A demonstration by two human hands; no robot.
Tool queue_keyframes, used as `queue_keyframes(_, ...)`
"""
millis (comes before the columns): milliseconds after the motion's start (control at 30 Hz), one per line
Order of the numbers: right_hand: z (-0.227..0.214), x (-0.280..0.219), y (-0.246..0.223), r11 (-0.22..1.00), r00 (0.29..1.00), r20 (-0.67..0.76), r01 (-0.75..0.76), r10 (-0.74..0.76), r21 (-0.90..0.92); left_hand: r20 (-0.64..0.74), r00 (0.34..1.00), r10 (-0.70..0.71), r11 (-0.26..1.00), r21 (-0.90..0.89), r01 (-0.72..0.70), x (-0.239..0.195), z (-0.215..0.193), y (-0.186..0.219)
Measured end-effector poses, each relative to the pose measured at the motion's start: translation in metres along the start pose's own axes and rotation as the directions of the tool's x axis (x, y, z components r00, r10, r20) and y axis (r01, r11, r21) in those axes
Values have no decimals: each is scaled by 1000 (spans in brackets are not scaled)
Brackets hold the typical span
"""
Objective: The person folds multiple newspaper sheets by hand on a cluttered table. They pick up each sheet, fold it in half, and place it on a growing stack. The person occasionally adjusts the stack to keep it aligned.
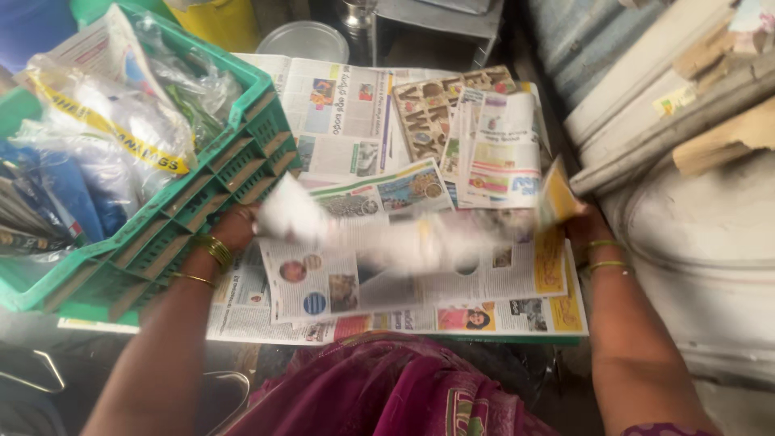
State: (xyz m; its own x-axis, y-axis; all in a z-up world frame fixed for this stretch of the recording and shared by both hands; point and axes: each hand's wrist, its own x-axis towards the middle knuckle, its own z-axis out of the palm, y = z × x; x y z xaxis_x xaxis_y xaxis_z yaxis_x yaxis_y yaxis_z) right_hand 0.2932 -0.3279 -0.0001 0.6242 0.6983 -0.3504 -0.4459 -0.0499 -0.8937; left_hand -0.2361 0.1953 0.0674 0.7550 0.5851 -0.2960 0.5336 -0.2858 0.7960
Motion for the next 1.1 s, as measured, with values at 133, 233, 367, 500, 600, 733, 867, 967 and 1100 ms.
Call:
queue_keyframes(133,7,28,-4,934,977,113,209,-183,-289,63,938,-340,673,714,196,1,-8,42)
queue_keyframes(233,23,47,-12,863,935,199,349,-294,-366,207,977,-51,868,493,-60,4,51,89)
queue_keyframes(367,58,41,-42,812,931,177,365,-320,-455,409,910,67,950,252,-183,28,132,150)
queue_keyframes(500,114,-21,-100,288,880,102,259,-464,-922,278,952,127,838,484,-253,35,150,184)
queue_keyframes(600,199,-44,-98,70,815,315,395,-486,-916,328,916,231,711,586,-390,33,157,203)
queue_keyframes(733,290,-66,-65,-211,792,558,518,-248,-829,338,864,374,804,347,-483,33,145,210)
queue_keyframes(867,323,-64,-55,-184,803,574,547,-159,-817,339,823,457,786,278,-551,31,135,196)
queue_keyframes(967,328,-61,-54,-118,794,589,577,-151,-808,295,820,491,807,201,-555,27,137,186)
queue_keyframes(1100,339,-64,-54,76,732,595,649,-332,-757,181,870,458,884,-198,-424,19,137,184)
